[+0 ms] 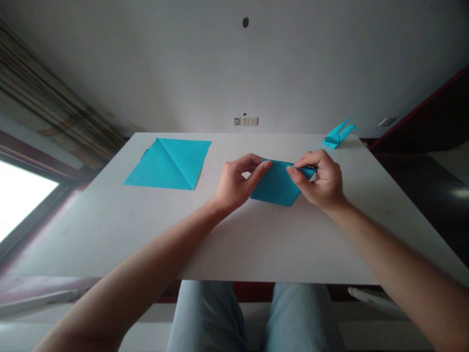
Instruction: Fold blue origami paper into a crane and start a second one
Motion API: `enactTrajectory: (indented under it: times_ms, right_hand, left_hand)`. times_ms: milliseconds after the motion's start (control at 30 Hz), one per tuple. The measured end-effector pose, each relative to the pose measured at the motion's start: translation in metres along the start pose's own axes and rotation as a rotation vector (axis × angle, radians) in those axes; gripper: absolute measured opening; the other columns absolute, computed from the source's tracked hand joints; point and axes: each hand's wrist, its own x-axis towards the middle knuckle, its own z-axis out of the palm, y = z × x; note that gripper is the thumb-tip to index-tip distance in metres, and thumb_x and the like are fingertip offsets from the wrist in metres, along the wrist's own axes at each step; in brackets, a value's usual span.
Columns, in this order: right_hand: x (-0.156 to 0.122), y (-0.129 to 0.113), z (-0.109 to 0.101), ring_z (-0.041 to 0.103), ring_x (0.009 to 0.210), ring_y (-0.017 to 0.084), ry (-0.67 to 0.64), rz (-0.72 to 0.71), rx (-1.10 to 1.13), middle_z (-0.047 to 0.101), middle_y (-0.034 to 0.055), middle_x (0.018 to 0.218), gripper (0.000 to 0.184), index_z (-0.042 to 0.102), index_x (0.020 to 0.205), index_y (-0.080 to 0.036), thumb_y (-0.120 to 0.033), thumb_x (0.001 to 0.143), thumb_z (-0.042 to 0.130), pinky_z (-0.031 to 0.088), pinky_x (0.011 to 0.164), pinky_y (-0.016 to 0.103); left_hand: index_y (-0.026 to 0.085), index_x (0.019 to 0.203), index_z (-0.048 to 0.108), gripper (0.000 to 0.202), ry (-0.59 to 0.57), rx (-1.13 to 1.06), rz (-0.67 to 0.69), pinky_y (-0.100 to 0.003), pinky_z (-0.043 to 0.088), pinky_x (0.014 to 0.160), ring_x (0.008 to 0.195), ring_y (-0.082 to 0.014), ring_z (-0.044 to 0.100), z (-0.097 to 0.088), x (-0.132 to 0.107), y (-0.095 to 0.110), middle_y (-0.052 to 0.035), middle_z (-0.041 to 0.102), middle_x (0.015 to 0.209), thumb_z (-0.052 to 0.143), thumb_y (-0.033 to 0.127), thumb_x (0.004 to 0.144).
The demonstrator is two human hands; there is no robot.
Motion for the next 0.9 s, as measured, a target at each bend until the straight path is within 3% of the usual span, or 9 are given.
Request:
enactTrajectory:
  times_ms: [267, 500, 600, 667, 733, 900]
  right_hand:
    - [0.006, 0.000, -0.003, 0.064, 0.075, 0.025, -0.077, -0.002, 0.030, 0.072, 0.0021, 0.085, 0.038, 0.069, 0.092, -0.035, -0.063, 0.111, 0.087, 0.057, 0.071, 0.048]
    - [0.014, 0.002, -0.006, 0.073, 0.084, 0.026, -0.088, -0.091, 0.063, 0.080, 0.0028, 0.092, 0.032, 0.075, 0.091, -0.034, -0.052, 0.111, 0.092, 0.061, 0.080, 0.046]
    - [0.008, 0.006, -0.002, 0.078, 0.091, 0.026, -0.067, 0.044, 0.139, 0.085, 0.0035, 0.102, 0.029, 0.079, 0.104, -0.035, -0.059, 0.107, 0.095, 0.067, 0.085, 0.045]
    - [0.005, 0.008, 0.002, 0.079, 0.092, 0.025, -0.045, 0.171, 0.228, 0.086, 0.0023, 0.106, 0.041, 0.083, 0.121, -0.036, -0.064, 0.099, 0.103, 0.069, 0.087, 0.043]
    - [0.004, 0.009, 0.006, 0.080, 0.094, 0.025, -0.055, 0.286, 0.294, 0.087, 0.0014, 0.106, 0.056, 0.086, 0.127, -0.035, -0.069, 0.089, 0.110, 0.070, 0.089, 0.041]
    - [0.007, 0.006, 0.016, 0.072, 0.078, 0.022, -0.108, 0.437, 0.366, 0.080, -0.0007, 0.083, 0.056, 0.088, 0.089, -0.030, -0.082, 0.082, 0.110, 0.061, 0.076, 0.038]
  left_hand:
    - [0.025, 0.091, 0.072, 0.063, 0.183, 0.165, 0.098, -0.031, 0.056, 0.073, 0.082, -0.0192, 0.075, -0.007, 0.007, -0.006, -0.0021, 0.079, 0.083, 0.073, 0.083, 0.116]
    - [0.024, 0.092, 0.073, 0.051, 0.166, 0.254, 0.153, -0.027, 0.048, 0.064, 0.082, -0.0194, 0.076, -0.018, 0.014, -0.007, -0.0038, 0.080, 0.085, 0.075, 0.070, 0.116]
    - [0.024, 0.092, 0.073, 0.050, 0.182, 0.259, 0.169, -0.026, 0.050, 0.064, 0.082, -0.0192, 0.076, -0.018, 0.014, -0.007, -0.0040, 0.080, 0.084, 0.075, 0.068, 0.115]
    - [0.024, 0.092, 0.073, 0.049, 0.196, 0.246, 0.176, -0.026, 0.051, 0.065, 0.080, -0.0187, 0.076, -0.018, 0.014, -0.006, -0.0033, 0.080, 0.083, 0.075, 0.067, 0.115]
    - [0.024, 0.093, 0.074, 0.045, 0.188, 0.233, 0.183, -0.026, 0.053, 0.068, 0.081, -0.0184, 0.077, -0.017, 0.013, -0.004, -0.0031, 0.081, 0.084, 0.076, 0.063, 0.115]
    - [0.024, 0.093, 0.075, 0.041, 0.164, 0.257, 0.174, -0.025, 0.049, 0.061, 0.083, -0.0193, 0.080, -0.016, 0.010, -0.002, -0.0044, 0.083, 0.087, 0.078, 0.059, 0.114]
